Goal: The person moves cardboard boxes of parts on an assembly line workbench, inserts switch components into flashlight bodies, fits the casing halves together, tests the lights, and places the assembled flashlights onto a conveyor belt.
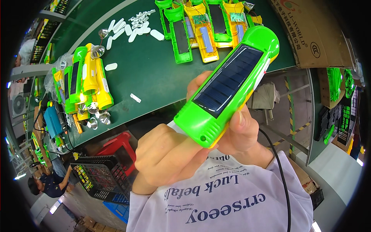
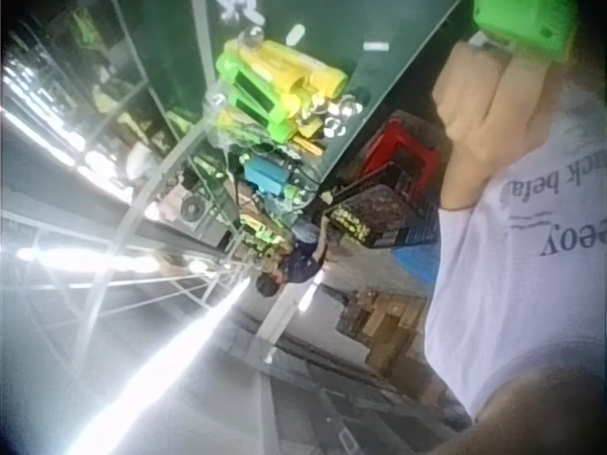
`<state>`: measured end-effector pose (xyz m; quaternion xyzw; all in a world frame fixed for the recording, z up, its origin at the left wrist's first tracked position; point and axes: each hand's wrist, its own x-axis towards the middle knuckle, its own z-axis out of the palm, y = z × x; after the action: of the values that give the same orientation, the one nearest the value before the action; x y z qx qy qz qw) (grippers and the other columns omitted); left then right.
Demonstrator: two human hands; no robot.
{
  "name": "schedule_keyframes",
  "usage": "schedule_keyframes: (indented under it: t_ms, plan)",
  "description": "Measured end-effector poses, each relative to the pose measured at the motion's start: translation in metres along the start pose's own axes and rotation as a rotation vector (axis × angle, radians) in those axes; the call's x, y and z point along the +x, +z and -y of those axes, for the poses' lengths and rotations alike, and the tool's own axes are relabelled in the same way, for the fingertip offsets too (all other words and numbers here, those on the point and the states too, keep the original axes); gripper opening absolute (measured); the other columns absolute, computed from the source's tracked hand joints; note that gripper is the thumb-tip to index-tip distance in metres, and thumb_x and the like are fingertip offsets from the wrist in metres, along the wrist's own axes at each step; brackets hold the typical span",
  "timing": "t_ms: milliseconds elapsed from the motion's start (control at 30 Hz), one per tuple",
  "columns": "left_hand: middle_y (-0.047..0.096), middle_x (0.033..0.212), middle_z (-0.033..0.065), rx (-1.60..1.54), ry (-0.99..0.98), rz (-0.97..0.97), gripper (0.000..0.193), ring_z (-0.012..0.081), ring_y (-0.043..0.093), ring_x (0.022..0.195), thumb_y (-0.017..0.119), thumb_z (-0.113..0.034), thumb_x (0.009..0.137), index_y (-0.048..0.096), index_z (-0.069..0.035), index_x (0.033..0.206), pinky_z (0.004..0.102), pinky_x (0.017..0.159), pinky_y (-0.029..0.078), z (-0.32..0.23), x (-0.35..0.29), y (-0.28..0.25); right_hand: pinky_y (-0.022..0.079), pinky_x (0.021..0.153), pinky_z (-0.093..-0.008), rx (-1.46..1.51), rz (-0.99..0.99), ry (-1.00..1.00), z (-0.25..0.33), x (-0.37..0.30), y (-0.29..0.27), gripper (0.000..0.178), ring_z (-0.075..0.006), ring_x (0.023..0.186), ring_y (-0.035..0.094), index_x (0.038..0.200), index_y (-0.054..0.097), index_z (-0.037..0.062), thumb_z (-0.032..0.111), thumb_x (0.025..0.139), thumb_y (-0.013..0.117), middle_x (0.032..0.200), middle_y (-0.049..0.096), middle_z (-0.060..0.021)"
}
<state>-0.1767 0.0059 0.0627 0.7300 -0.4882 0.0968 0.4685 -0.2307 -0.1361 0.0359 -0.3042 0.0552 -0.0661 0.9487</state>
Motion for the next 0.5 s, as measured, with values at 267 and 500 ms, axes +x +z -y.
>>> schedule_keyframes:
  t_ms: [267,500]
  plan:
    - [0.071,0.087,0.0176,0.040,0.116,-0.085,0.028,0.0280,0.069,0.069,0.078,-0.003,0.066,0.072,0.005,0.092,0.0322,0.064,0.055,0.005,-0.015,0.003,0.047,0.073,-0.0272,0.051,0.040,0.037,-0.002,-0.001,0.003,0.083,-0.0186,0.091,0.053,0.132,0.043,0.0000,0.047,0.073,0.077,0.107,0.051,-0.0136]
    - [0.071,0.081,0.0137,0.117,-0.044,0.046,0.027,0.0259,0.068,0.066,0.077,-0.003,0.068,0.070,0.005,0.093,0.0305,0.061,0.054,-0.001,-0.013,0.001,0.047,0.074,-0.0290,0.032,0.025,0.026,-0.006,0.001,0.001,0.080,-0.0205,0.094,0.053,0.131,0.043,0.0004,0.045,0.074,0.076,0.108,0.051,-0.0133]
